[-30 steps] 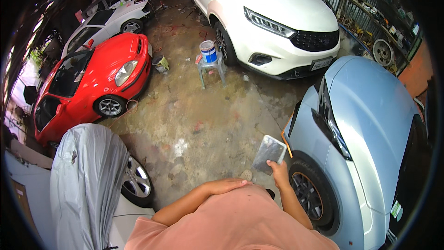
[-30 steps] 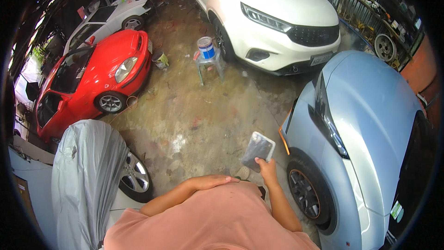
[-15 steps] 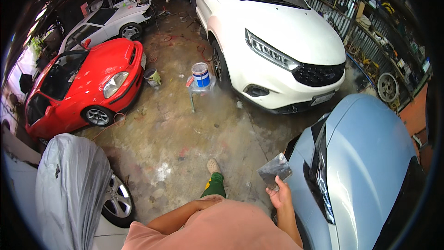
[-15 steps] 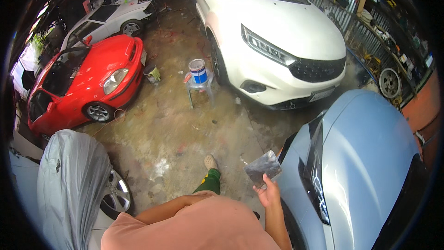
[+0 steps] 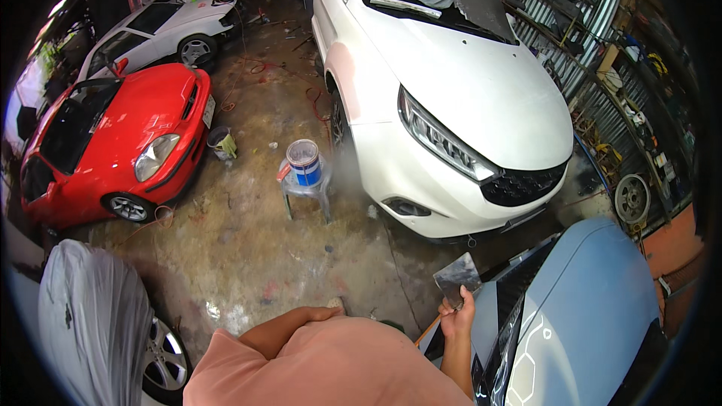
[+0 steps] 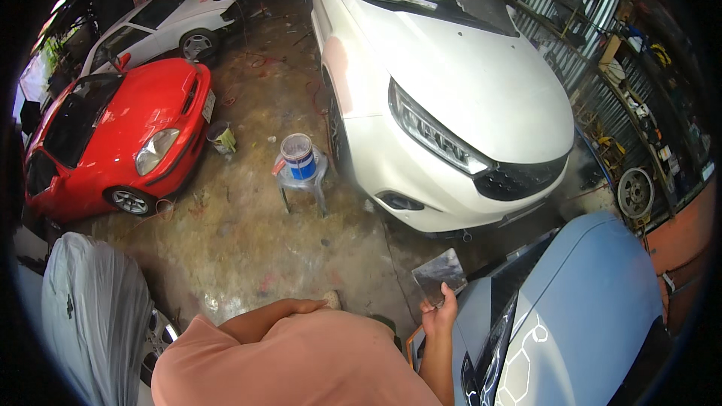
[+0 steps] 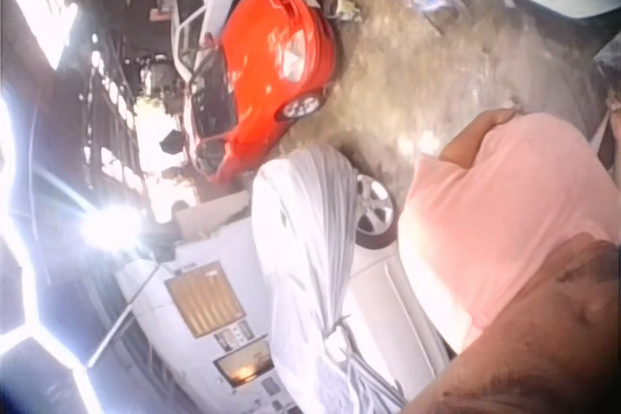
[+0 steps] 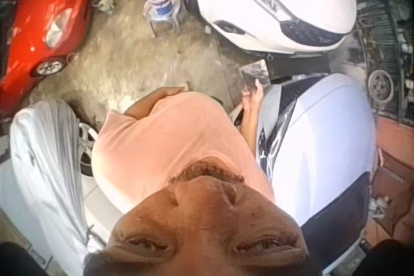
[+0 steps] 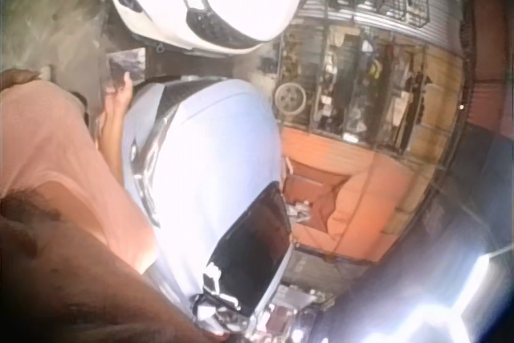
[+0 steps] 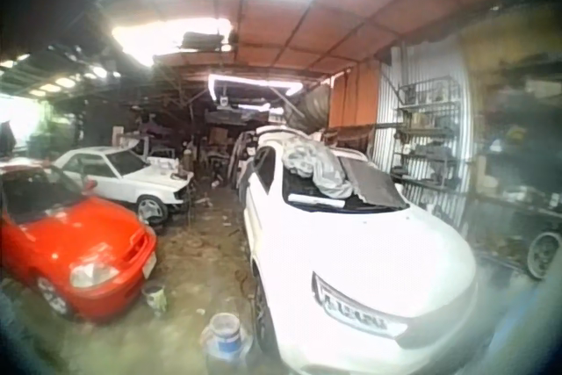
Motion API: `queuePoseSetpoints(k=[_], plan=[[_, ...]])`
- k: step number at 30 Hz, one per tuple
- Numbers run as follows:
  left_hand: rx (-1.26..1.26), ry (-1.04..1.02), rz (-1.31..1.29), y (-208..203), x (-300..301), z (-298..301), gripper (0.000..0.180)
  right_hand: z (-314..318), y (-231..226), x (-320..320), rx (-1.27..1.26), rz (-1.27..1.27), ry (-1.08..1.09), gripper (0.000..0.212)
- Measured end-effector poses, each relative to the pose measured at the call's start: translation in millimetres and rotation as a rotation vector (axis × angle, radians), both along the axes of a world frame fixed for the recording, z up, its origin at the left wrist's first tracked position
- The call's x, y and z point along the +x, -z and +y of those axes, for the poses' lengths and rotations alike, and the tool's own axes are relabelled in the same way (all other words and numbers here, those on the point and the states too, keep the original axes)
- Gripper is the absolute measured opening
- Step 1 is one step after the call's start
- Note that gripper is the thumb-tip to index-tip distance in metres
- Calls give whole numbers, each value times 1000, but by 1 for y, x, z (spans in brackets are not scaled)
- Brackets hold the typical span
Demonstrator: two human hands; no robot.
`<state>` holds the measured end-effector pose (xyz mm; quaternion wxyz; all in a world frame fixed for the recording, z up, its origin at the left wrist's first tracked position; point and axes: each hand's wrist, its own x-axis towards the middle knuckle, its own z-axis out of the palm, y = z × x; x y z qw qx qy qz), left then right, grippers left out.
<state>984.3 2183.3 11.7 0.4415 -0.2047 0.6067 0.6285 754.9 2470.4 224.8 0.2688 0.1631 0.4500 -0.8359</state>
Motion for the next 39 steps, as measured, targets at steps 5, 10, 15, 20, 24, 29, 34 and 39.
queuePoseSetpoints(k=[5,10,15,20,24,29,34,39], plan=[[185,-131,-58,12,-50,-58,78,-64,11,-74,226,117,67,22],[91,-215,-92,-26,-114,-106,76,-150,18,-172,330,251,-87,28],[250,-478,-150,21,-178,-151,77,-274,4,-318,365,452,-336,35],[-111,-499,21,113,-252,-186,82,-451,-6,-487,207,733,-577,48],[-541,-399,23,121,-317,-211,91,-590,-31,-577,381,876,-619,41],[-455,-814,129,116,-426,-258,89,-725,-37,-656,384,906,-551,27],[-748,-1040,656,53,-564,-351,80,-764,-42,-698,372,872,-464,28],[-1000,-1022,874,6,-641,-436,80,-781,-20,-695,266,826,-413,29]])
